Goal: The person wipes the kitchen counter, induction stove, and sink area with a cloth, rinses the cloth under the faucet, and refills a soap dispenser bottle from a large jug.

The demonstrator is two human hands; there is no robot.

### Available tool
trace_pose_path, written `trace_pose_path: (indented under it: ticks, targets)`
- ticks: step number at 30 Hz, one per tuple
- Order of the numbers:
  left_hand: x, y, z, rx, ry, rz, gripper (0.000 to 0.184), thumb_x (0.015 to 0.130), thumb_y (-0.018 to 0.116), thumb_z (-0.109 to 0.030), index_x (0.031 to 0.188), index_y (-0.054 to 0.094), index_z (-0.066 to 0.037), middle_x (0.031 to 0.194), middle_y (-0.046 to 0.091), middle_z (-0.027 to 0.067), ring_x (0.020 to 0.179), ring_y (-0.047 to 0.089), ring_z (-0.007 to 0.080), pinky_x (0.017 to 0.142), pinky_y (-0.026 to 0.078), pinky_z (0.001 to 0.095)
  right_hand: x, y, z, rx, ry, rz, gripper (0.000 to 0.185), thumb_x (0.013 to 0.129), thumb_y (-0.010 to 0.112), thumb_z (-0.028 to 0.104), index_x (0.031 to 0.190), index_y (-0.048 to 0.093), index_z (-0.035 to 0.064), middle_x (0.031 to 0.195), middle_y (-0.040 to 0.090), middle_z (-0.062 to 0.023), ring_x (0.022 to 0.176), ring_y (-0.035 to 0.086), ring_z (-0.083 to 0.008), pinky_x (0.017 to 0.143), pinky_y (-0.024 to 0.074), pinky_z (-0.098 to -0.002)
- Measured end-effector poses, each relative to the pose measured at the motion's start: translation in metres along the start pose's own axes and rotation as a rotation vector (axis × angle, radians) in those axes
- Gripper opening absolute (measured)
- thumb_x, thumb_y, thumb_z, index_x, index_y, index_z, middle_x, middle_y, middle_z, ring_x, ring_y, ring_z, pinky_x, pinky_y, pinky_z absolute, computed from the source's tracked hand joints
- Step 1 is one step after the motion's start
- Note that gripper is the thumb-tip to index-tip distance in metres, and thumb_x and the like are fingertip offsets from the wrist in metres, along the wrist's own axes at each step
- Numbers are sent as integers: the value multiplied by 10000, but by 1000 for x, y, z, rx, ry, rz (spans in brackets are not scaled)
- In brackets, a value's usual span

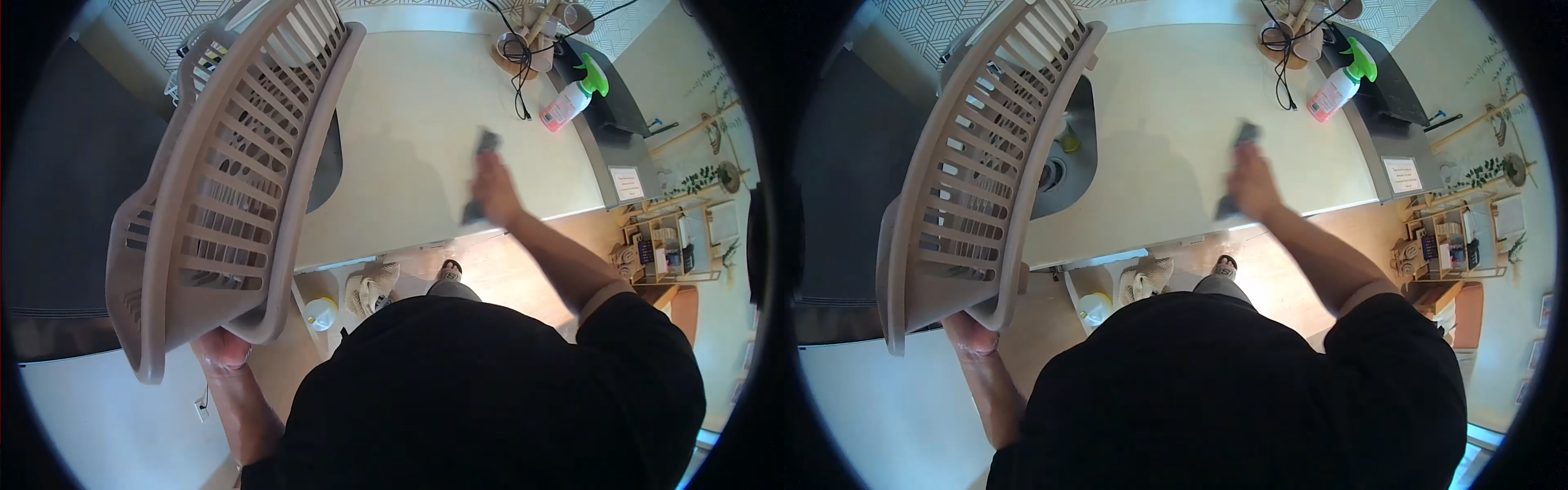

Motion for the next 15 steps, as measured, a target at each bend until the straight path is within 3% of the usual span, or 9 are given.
trace_pose_path:
  ticks: [1,2,3,4,6,7,9,13,15]
  targets:
    - [-3,-2,-1,-9,-2,-31,560,957,544,-409,1368,452,-40,1381,495,133,1271,474,292,1077,389,504,25,-35,56,77,-24,356,602,933,502,270,1385,374,-106,1473,308,-295,1401,264,-414,1148,233,-486]
    - [-6,-4,-2,-14,-5,-63,558,954,550,-406,1360,458,-35,1373,503,136,1266,479,294,1077,393,500,33,-20,92,286,30,297,601,926,508,265,1374,381,-114,1473,309,-291,1393,281,-408,1148,236,-483]
    - [-8,-2,-4,23,25,-35,547,954,555,-390,1353,464,-28,1361,514,142,1248,498,297,1073,402,493,40,-17,130,162,-175,220,597,914,521,264,1355,403,-120,1458,326,-292,1384,295,-400,1144,246,-480]
    - [-9,5,-3,37,24,-37,547,954,555,-390,1353,464,-28,1361,514,142,1248,498,297,1073,402,493,47,-3,164,291,-192,147,587,906,529,262,1335,425,-125,1450,334,-294,1382,297,-393,1142,246,-481]
    - [-9,18,-1,-33,97,-155,497,968,544,-350,1332,464,-21,1281,551,161,1141,568,304,928,531,484,67,-10,229,456,-277,203,589,902,539,269,1325,437,-128,1405,390,-278,1365,319,-393,1144,249,-450]
    - [-7,15,-3,-20,88,-105,476,962,558,-326,1313,481,-14,1270,561,168,1145,570,305,943,528,476,72,-2,256,454,-327,195,596,909,518,285,1346,420,-109,1364,438,-247,1327,367,-371,1150,223,-455]
    - [-8,16,-5,-13,93,-136,478,959,562,-326,1314,482,-15,1276,559,165,1151,568,306,955,522,479,85,-6,297,525,-359,357,570,887,539,255,1355,434,-54,1312,493,-204,1280,432,-341,1115,293,-446]
    - [-4,12,-9,-78,25,-141,483,943,589,-325,1309,492,-24,1304,549,148,1182,554,303,992,499,491,129,19,322,751,-340,405,491,840,572,119,1321,488,65,1261,535,-170,1197,513,-328,1032,395,-427]
    - [-2,20,-9,-103,35,-122,493,934,603,-328,1308,494,-25,1312,544,144,1188,549,300,1000,493,492,141,20,290,1416,-37,146,496,783,579,-13,1248,522,147,1186,562,-128,1111,567,-288,940,467,-384]
Point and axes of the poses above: each hand's wrist, its own x-axis towards the middle knuckle, its own y-axis out of the palm, z = x × y, the point moved 2 cm from there along x, towards the middle knuckle
